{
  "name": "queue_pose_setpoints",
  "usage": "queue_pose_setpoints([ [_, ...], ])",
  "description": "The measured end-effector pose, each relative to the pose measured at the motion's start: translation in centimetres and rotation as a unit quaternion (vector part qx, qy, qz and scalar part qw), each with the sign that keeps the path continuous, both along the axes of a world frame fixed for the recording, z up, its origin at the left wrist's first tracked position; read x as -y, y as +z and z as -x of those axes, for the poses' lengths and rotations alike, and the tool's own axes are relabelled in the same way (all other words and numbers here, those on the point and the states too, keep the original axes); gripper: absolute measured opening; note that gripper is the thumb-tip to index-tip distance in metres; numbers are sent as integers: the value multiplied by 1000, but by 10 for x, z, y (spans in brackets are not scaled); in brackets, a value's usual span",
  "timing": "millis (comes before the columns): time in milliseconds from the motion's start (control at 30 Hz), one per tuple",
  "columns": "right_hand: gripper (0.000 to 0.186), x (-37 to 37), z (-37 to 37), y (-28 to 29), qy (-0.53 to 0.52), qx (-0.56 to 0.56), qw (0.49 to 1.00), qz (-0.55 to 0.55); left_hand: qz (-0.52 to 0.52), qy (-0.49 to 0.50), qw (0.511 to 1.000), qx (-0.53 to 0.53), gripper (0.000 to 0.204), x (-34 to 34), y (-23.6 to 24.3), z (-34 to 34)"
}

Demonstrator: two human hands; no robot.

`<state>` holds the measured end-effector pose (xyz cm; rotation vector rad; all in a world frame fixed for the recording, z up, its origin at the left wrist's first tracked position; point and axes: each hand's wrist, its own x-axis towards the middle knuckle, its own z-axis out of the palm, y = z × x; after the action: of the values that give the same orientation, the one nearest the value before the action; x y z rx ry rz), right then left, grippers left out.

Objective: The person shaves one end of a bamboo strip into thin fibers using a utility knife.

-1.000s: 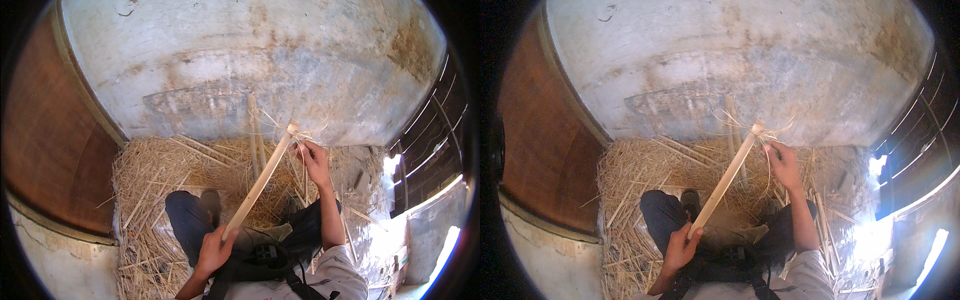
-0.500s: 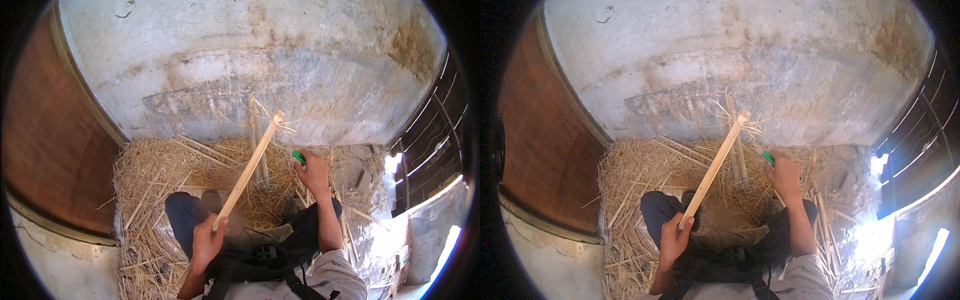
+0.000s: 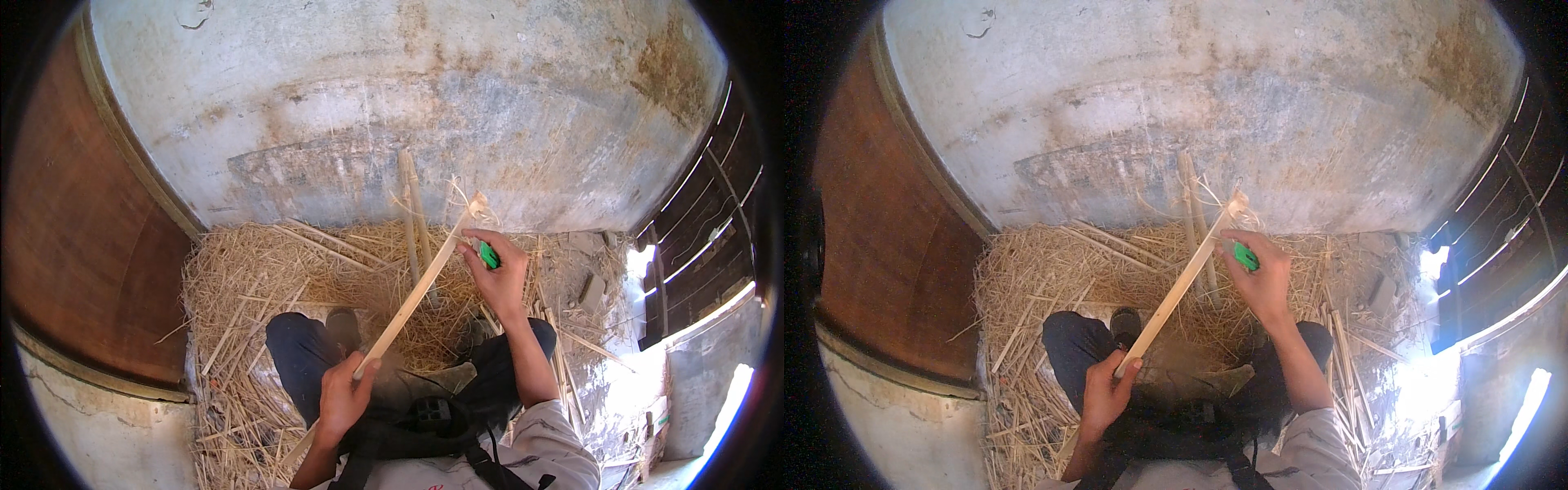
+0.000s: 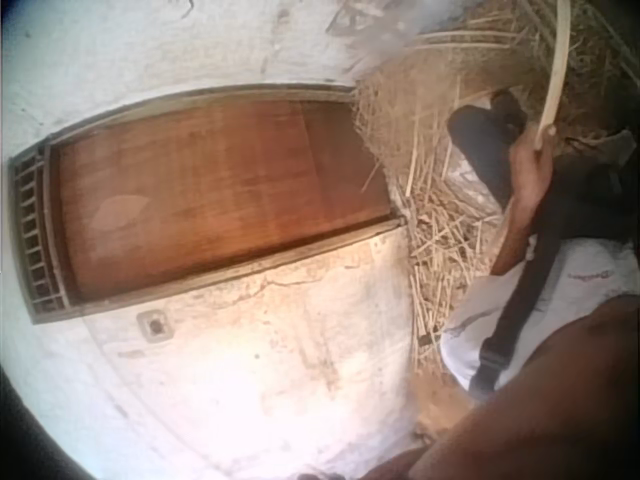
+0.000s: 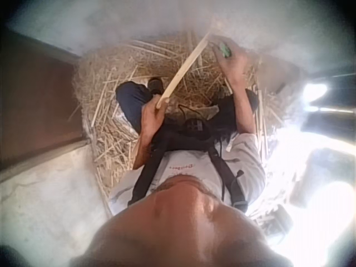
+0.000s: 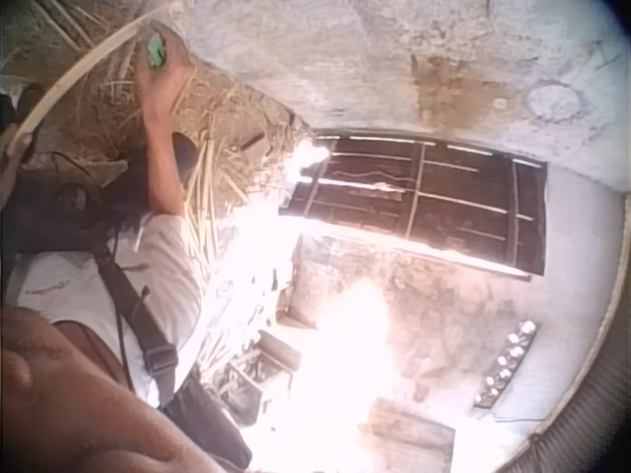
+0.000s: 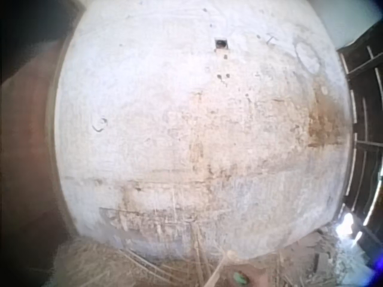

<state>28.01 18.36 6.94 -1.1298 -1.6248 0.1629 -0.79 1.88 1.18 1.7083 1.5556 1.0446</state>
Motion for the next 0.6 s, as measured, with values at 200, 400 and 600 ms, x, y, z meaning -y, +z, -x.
queue_pose_setpoints([
  [200,16,-6,-3,-9,18,13,999,-26,-4,0,1000,-1,24,1,4,-1],
  [400,17,-2,-19,-19,57,-96,992,66,13,54,998,28,25,-1,9,-1],
  [600,23,-4,-15,-7,-2,15,997,71,38,49,997,54,26,-3,13,6],
])
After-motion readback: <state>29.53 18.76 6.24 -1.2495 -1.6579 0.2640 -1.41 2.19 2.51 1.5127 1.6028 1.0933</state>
